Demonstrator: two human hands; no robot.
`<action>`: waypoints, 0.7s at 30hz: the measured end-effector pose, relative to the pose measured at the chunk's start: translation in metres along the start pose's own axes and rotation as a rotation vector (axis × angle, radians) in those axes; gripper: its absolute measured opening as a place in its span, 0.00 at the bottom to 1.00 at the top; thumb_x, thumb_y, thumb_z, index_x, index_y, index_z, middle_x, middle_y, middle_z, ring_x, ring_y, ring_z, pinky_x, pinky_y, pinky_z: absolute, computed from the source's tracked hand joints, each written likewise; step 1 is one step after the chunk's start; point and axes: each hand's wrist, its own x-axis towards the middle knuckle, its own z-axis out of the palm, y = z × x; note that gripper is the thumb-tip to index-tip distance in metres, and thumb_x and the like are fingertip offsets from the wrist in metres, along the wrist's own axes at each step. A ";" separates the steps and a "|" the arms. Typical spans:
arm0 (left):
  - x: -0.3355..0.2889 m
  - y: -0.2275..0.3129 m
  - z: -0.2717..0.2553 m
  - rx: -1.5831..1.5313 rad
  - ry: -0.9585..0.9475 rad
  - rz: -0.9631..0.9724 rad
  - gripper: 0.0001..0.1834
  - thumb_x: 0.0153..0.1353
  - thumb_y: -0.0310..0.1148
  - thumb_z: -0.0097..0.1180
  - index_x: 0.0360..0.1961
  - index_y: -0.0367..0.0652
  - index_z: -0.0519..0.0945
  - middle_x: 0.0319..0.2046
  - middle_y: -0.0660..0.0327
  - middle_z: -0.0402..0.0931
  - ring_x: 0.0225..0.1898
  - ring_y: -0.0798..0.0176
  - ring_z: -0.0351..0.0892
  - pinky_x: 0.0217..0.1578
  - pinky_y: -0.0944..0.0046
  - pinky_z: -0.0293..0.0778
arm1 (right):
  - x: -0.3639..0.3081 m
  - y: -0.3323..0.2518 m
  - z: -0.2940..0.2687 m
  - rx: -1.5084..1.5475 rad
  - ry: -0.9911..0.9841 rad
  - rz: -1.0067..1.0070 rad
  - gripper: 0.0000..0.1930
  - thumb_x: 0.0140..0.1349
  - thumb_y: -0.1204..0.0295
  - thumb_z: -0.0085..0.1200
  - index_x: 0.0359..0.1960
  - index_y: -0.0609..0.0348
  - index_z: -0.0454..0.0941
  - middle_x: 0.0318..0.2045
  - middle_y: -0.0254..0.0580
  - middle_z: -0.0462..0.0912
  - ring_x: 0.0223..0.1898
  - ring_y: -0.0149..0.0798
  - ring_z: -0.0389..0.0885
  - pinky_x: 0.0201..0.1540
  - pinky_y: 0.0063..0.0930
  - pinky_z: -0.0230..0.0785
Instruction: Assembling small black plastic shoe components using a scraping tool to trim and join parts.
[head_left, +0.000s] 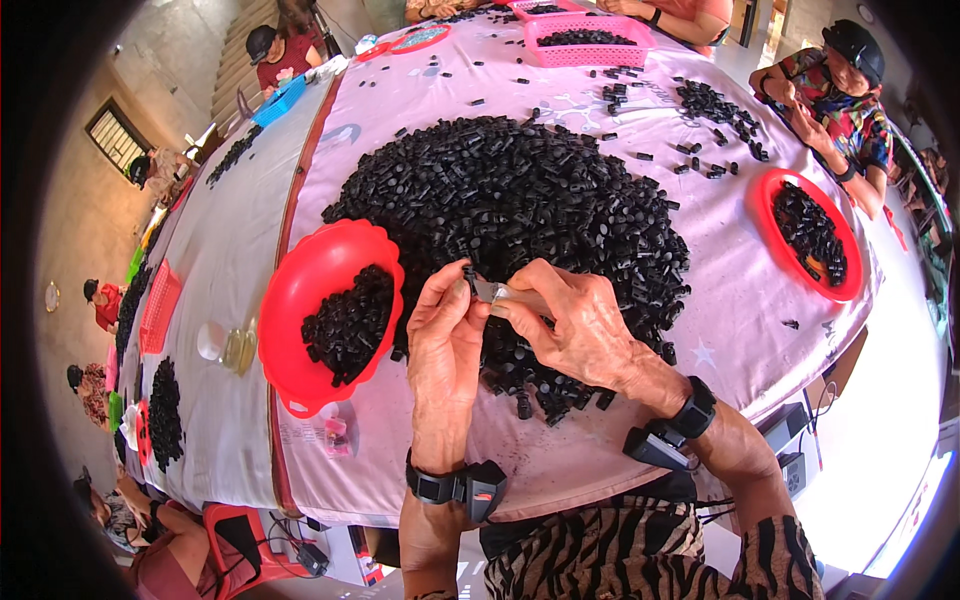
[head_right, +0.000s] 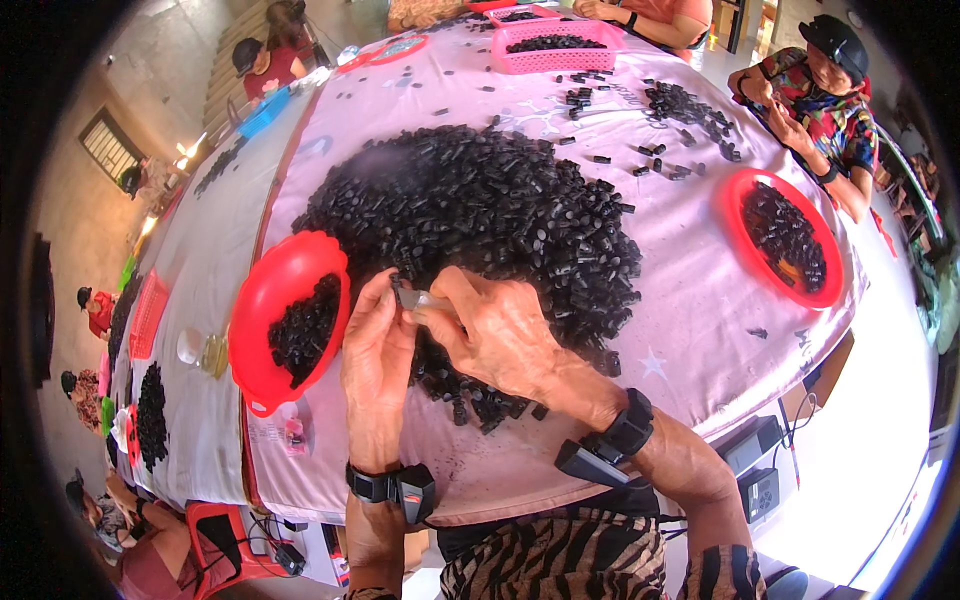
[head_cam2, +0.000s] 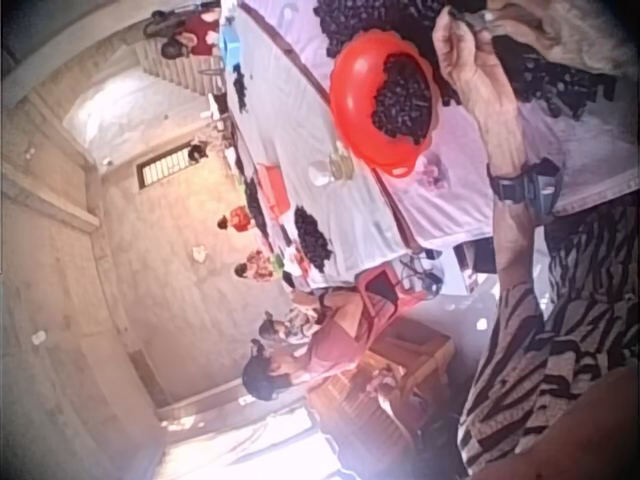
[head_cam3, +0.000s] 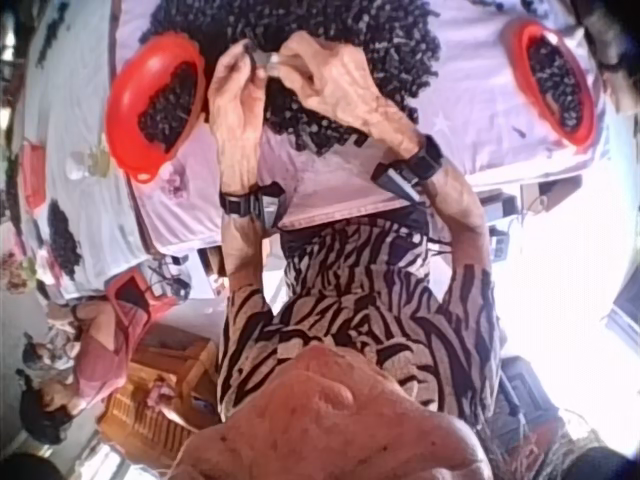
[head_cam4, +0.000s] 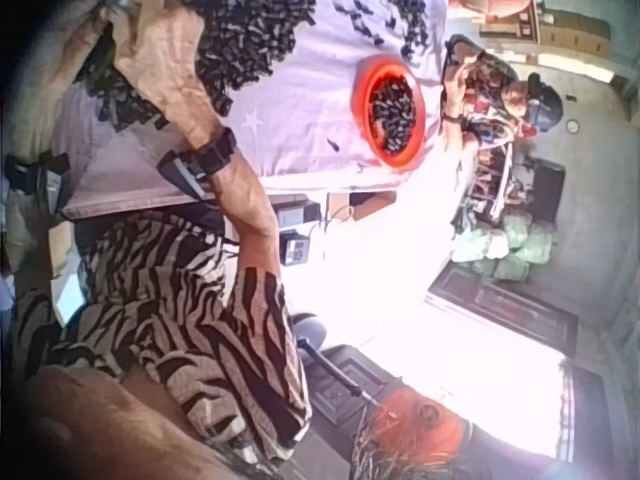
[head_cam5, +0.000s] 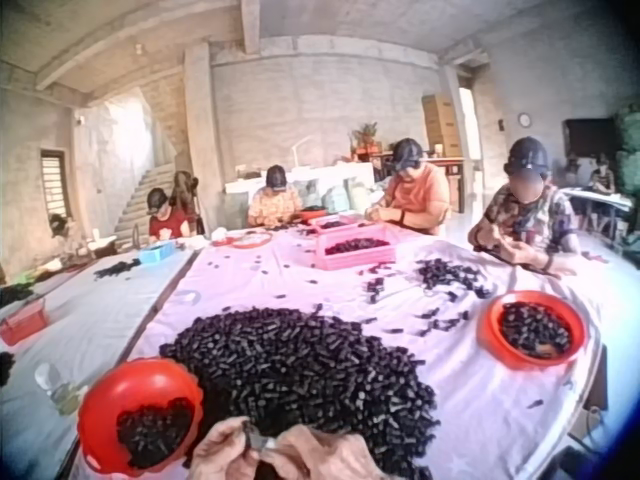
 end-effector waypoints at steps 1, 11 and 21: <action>0.000 0.000 -0.002 0.000 -0.002 -0.001 0.12 0.65 0.23 0.56 0.49 0.36 0.79 0.39 0.62 0.79 0.38 0.70 0.79 0.42 0.71 0.78 | 0.000 0.000 -0.001 -0.001 0.002 0.001 0.10 0.59 0.72 0.63 0.35 0.61 0.73 0.26 0.45 0.83 0.26 0.49 0.84 0.26 0.34 0.76; 0.000 0.014 0.003 -0.071 -0.126 -0.091 0.16 0.65 0.25 0.56 0.53 0.35 0.76 0.39 0.60 0.79 0.38 0.67 0.77 0.40 0.72 0.75 | 0.011 0.009 -0.027 0.060 0.055 -0.082 0.10 0.59 0.69 0.63 0.36 0.59 0.75 0.26 0.45 0.82 0.25 0.50 0.83 0.26 0.36 0.74; -0.002 0.010 0.003 -0.015 -0.028 -0.107 0.17 0.63 0.23 0.57 0.53 0.36 0.76 0.39 0.61 0.79 0.38 0.70 0.78 0.42 0.71 0.77 | 0.005 0.007 -0.008 0.105 0.005 -0.035 0.11 0.58 0.70 0.62 0.36 0.59 0.73 0.26 0.45 0.81 0.26 0.50 0.83 0.26 0.37 0.74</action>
